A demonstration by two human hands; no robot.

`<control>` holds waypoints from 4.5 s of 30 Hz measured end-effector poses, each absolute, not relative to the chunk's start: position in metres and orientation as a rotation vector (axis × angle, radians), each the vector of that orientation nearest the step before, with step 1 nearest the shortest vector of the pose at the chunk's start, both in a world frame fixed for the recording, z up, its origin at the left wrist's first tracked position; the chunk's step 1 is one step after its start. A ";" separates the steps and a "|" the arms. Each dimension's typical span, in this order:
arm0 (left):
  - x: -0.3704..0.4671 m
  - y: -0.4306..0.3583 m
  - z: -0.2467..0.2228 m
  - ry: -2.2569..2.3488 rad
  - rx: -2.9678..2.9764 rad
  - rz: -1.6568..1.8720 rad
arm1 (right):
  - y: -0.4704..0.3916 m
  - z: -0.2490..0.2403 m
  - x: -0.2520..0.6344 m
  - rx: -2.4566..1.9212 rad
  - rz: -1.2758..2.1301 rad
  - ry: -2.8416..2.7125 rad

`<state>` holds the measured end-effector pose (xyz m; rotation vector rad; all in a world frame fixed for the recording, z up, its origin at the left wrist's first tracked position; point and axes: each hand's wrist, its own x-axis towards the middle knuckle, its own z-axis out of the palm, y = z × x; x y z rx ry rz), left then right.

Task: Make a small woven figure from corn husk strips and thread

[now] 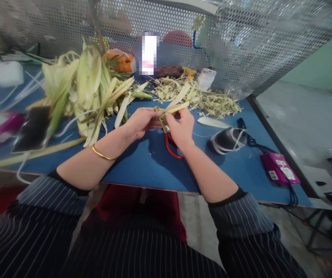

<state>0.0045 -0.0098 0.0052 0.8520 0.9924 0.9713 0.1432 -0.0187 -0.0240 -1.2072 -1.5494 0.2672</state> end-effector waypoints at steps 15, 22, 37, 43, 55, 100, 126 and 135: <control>0.000 -0.005 0.006 1.130 0.901 1.186 | -0.013 -0.023 0.148 -1.217 0.939 -1.459; -0.004 -0.004 0.009 1.230 0.970 1.236 | -0.022 -0.012 0.157 -0.981 0.302 -2.110; 0.005 -0.013 0.000 1.023 1.295 0.960 | -0.017 -0.008 0.162 -1.564 -0.088 -1.926; 0.009 -0.015 -0.003 1.069 1.301 1.065 | -0.019 -0.003 0.161 -1.634 0.026 -1.876; 0.009 -0.013 -0.003 1.116 1.104 1.136 | -0.013 0.003 0.170 -1.424 0.544 -1.618; 0.010 -0.015 -0.014 1.377 1.673 1.199 | -0.012 -0.009 0.161 -1.260 0.894 -1.500; 0.007 -0.024 0.002 1.291 1.796 1.113 | -0.011 -0.002 0.166 -1.257 1.049 -1.436; 0.009 -0.019 -0.004 1.003 1.565 0.833 | -0.007 0.001 0.171 -1.324 0.737 -1.436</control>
